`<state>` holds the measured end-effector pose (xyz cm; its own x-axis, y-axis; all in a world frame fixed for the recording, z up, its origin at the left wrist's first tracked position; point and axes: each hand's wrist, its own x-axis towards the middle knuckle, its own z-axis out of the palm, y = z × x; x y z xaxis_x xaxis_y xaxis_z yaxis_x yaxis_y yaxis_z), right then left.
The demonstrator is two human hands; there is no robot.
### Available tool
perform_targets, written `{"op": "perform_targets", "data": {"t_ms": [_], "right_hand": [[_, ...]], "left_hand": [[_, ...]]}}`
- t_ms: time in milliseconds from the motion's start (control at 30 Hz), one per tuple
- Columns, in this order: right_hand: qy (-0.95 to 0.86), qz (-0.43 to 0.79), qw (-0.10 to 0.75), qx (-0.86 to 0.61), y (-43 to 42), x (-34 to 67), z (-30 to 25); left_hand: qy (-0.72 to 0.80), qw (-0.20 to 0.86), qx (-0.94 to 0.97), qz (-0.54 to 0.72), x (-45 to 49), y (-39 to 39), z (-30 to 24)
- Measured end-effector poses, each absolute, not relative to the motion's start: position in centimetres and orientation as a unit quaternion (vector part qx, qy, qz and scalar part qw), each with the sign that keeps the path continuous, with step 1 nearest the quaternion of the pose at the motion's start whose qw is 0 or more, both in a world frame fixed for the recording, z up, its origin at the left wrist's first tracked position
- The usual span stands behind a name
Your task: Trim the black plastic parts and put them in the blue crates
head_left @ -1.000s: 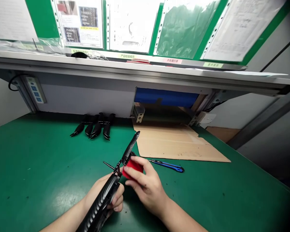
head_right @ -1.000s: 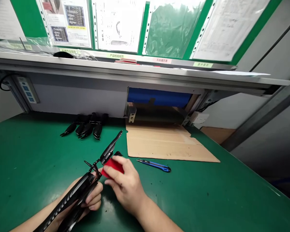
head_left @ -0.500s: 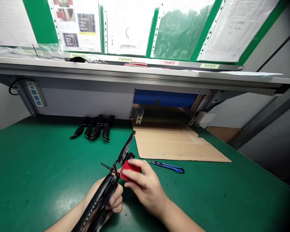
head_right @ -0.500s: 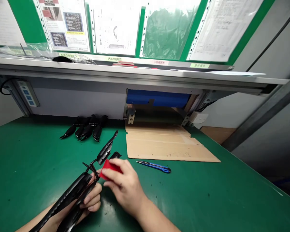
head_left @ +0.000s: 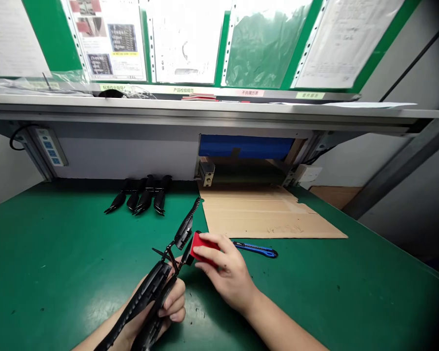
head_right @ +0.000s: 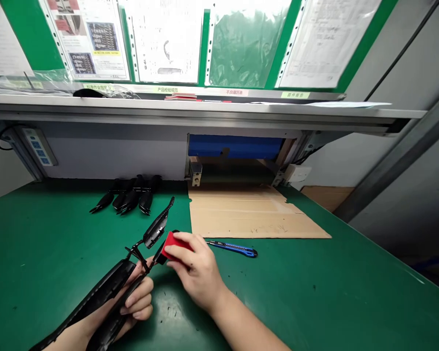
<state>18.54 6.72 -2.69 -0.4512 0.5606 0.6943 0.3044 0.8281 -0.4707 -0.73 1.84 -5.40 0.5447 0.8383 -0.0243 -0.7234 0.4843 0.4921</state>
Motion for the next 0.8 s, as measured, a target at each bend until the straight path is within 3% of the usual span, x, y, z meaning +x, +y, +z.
{"op": "perform_targets", "data": {"t_ms": [133, 233, 367, 467, 567, 700, 800], "right_hand": [[-0.866, 0.147, 0.421, -0.225, 7.1, 18.8, -2.6], [-0.824, 0.170, 0.456, -0.290, 8.0, 19.4, -2.7], [-0.699, 0.301, 0.541, -0.358, 7.7, 19.4, -2.9], [-0.709, 0.370, 0.514, -0.312, 6.2, 18.2, -3.3], [-0.726, 0.373, 0.487, -0.310, 5.4, 17.4, -3.5], [-0.646, 0.340, 0.568, -0.380, 5.7, 17.7, -3.2], [-0.717, 0.320, 0.530, -0.321, 5.7, 18.1, -2.5]], "left_hand": [[0.127, 0.847, 0.266, 0.443, -0.6, 2.2, -5.7], [0.145, 0.837, 0.258, 0.460, -0.5, 2.5, -5.9], [0.165, 0.825, 0.253, 0.478, -0.4, 2.5, -5.7], [0.156, 0.830, 0.253, 0.473, -0.4, 2.5, -5.8], [0.157, 0.832, 0.252, 0.468, -0.4, 2.6, -6.1], [0.166, 0.839, 0.260, 0.447, -0.2, 2.5, -6.2], [0.168, 0.841, 0.264, 0.441, 0.0, 2.3, -5.9]]}}
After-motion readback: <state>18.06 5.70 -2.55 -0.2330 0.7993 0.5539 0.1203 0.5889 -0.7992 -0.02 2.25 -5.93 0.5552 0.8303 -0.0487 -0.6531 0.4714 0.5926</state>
